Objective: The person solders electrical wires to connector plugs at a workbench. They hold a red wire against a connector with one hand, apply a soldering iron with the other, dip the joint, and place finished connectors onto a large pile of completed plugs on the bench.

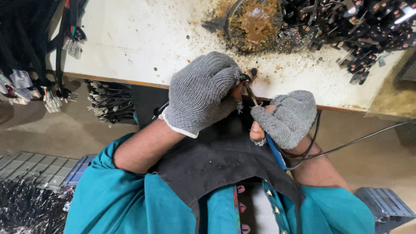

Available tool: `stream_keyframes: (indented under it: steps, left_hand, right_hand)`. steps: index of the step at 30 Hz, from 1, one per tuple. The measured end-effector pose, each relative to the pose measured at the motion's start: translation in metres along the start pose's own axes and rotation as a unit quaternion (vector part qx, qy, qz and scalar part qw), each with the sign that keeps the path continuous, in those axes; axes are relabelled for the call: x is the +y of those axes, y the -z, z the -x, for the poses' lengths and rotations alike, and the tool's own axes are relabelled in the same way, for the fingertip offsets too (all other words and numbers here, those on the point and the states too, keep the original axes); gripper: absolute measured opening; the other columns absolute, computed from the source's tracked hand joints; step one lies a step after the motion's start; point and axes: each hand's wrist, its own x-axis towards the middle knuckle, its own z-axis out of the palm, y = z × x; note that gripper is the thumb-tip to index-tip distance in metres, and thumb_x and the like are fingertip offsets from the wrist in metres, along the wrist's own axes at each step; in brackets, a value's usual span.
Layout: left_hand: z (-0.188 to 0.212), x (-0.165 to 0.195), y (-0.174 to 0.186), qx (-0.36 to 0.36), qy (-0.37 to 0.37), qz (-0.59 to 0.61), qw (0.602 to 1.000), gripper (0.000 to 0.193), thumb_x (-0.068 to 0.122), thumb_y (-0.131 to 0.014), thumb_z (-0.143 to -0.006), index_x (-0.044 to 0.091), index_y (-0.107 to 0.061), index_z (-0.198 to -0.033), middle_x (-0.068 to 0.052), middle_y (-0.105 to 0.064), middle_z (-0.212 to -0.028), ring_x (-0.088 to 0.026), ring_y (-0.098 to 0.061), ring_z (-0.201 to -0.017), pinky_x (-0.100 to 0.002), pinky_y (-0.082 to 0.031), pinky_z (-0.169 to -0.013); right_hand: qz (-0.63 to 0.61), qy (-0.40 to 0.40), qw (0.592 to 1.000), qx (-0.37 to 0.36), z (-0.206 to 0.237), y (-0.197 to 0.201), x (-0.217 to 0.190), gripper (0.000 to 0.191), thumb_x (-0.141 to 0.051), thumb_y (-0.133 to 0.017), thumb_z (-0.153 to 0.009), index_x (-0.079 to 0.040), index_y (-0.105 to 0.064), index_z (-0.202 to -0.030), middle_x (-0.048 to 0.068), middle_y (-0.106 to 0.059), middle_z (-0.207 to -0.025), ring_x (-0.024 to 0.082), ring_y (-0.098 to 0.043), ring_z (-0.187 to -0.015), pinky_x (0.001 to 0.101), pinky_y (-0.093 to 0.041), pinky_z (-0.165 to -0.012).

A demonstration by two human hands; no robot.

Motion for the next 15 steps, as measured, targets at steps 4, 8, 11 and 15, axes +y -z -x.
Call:
stream_keyframes:
  steps: [4,8,11,15]
  left_hand:
    - [0.001,0.001,-0.001,0.0,-0.001,-0.003,1.0,0.029,0.016,-0.081,-0.082,0.009,-0.066,-0.106,-0.011,-0.066,-0.11,-0.033,-0.068,-0.098,-0.043,-0.056,-0.08]
    - [0.005,0.003,0.0,0.001,-0.001,-0.007,1.0,0.028,0.016,-0.08,-0.084,0.009,-0.066,-0.107,-0.011,-0.065,-0.11,-0.033,-0.068,-0.098,-0.042,-0.056,-0.081]
    - [0.007,0.001,0.001,0.003,-0.009,-0.01,1.0,0.028,0.016,-0.08,-0.085,0.009,-0.067,-0.108,-0.011,-0.066,-0.111,-0.032,-0.068,-0.098,-0.042,-0.056,-0.08]
    - [0.007,0.0,0.0,-0.006,-0.004,-0.018,1.0,0.03,0.017,-0.08,-0.08,0.009,-0.067,-0.106,-0.011,-0.067,-0.11,-0.033,-0.068,-0.096,-0.042,-0.056,-0.078]
  right_hand:
    - [0.057,0.129,0.987,0.075,-0.002,-0.002,-0.002,0.018,-0.022,-0.085,-0.088,-0.013,-0.072,-0.096,0.004,-0.068,-0.08,0.025,-0.064,-0.073,0.0412,-0.046,-0.072]
    - [0.086,0.224,0.963,0.125,-0.004,-0.007,0.005,0.02,-0.019,-0.086,-0.09,-0.011,-0.07,-0.099,0.006,-0.068,-0.084,0.025,-0.065,-0.076,0.0402,-0.048,-0.074]
    - [0.086,0.233,0.959,0.135,-0.001,-0.013,0.01,0.021,-0.018,-0.086,-0.092,-0.01,-0.068,-0.102,0.007,-0.068,-0.086,0.025,-0.065,-0.078,0.0395,-0.049,-0.075]
    - [0.078,0.222,0.962,0.137,0.001,-0.018,0.016,0.024,-0.015,-0.086,-0.095,-0.009,-0.066,-0.106,0.008,-0.068,-0.09,0.025,-0.066,-0.082,0.0385,-0.051,-0.077]
